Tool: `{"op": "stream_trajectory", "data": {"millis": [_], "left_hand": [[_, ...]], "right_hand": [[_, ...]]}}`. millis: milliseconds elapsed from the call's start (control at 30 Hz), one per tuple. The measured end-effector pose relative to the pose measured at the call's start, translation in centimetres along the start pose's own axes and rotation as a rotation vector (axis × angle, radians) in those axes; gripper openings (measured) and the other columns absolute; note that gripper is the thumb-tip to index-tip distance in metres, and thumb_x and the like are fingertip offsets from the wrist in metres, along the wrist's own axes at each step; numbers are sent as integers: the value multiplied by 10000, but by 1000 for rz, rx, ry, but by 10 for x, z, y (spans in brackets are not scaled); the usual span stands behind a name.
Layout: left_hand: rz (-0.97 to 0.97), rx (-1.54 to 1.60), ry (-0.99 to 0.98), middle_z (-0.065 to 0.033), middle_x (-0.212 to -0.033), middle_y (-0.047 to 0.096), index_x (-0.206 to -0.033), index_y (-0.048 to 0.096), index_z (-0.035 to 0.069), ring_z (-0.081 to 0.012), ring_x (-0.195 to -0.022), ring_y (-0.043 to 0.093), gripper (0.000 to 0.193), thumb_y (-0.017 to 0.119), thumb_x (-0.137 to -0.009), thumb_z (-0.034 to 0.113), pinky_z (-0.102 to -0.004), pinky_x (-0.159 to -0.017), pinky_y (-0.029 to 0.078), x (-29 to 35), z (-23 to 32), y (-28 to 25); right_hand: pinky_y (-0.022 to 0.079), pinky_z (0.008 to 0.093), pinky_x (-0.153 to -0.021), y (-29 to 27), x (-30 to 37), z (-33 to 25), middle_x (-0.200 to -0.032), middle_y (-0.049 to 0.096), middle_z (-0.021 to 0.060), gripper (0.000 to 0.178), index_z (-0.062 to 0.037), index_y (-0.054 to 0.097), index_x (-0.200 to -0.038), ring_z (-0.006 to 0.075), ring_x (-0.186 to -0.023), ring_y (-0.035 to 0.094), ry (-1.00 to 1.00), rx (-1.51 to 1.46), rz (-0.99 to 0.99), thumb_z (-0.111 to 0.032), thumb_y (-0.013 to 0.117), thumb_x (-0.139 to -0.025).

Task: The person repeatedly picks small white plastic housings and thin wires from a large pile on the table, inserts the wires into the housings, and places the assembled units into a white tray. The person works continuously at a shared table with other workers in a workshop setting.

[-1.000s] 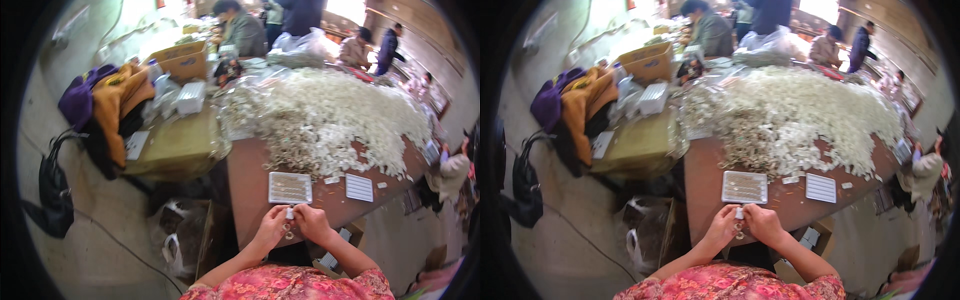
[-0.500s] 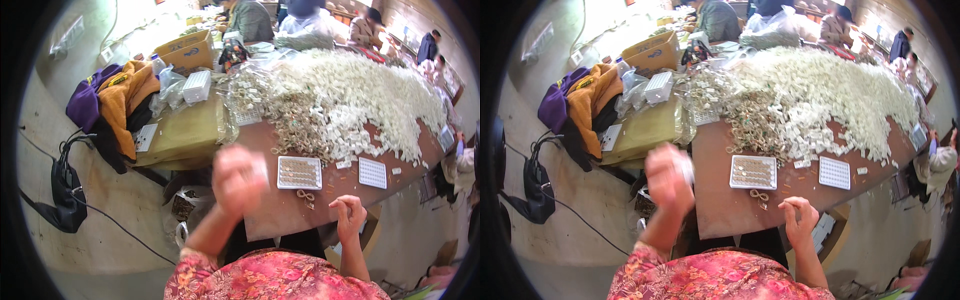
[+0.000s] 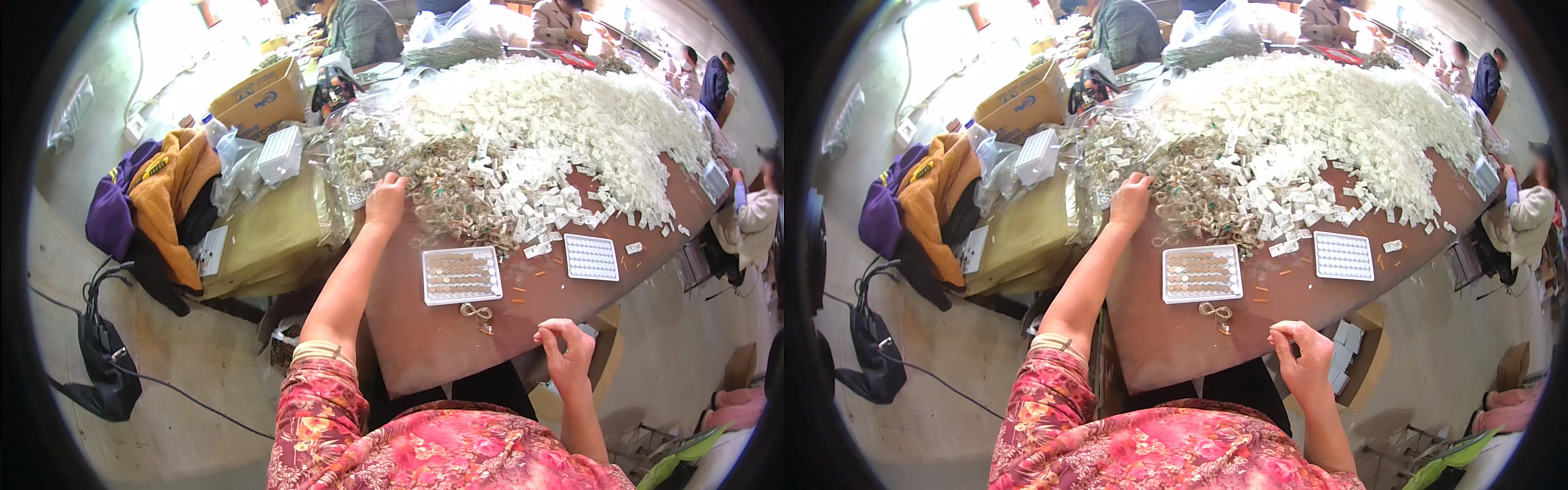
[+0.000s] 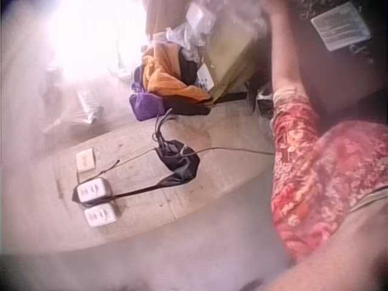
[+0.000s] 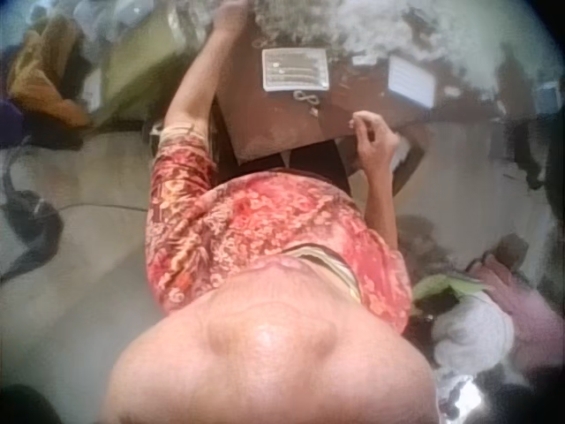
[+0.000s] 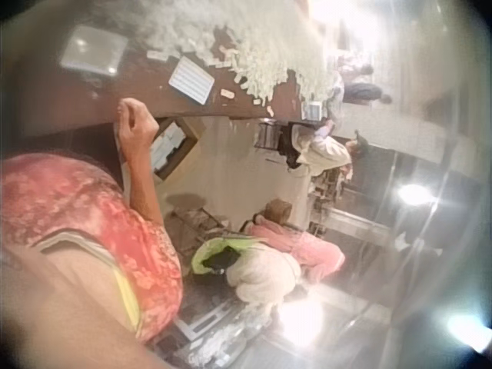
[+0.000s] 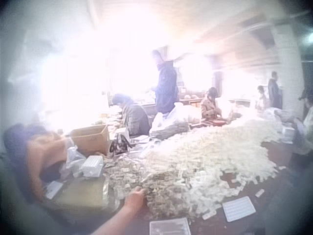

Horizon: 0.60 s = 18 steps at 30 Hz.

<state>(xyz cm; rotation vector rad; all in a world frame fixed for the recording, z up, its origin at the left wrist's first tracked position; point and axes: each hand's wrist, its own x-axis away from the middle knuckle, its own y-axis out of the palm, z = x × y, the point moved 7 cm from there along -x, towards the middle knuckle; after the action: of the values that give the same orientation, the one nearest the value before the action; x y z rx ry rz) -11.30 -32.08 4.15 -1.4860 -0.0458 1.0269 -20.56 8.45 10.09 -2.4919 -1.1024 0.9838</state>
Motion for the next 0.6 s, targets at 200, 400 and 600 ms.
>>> {"op": "stream_trajectory", "data": {"millis": [200, 400, 600], "left_hand": [[106, 162, -11, -112, -918, 628, -988, 677, 103, -289, -777, 636, 186, 635, -810, 70, -365, -738, 527, -8, -13, -28], [102, 783, -357, -100, -892, 698, -1047, 691, 43, -150, -779, 665, 206, 653, -852, 94, -275, -709, 521, 11, -14, -96], [65, 833, -179, -70, -963, 694, -1101, 667, 33, -98, -815, 649, 300, 717, -805, 39, -238, -745, 517, 71, 89, -150]], "right_hand": [[506, 261, -558, 5, 0, 4, -757, 669, 88, 45, -21, 632, -858, 174, -621, 665, 28, -39, -39, -7, 668, -834], [516, 292, -604, 25, -28, -12, -768, 669, 90, 59, -27, 635, -854, 206, -671, 676, -83, -44, -143, -11, 677, -816], [474, 350, -930, 75, -70, -12, -1338, 453, 124, 735, -91, 319, -1435, 229, -1137, 541, 259, -626, -289, -218, 693, -815]]}}
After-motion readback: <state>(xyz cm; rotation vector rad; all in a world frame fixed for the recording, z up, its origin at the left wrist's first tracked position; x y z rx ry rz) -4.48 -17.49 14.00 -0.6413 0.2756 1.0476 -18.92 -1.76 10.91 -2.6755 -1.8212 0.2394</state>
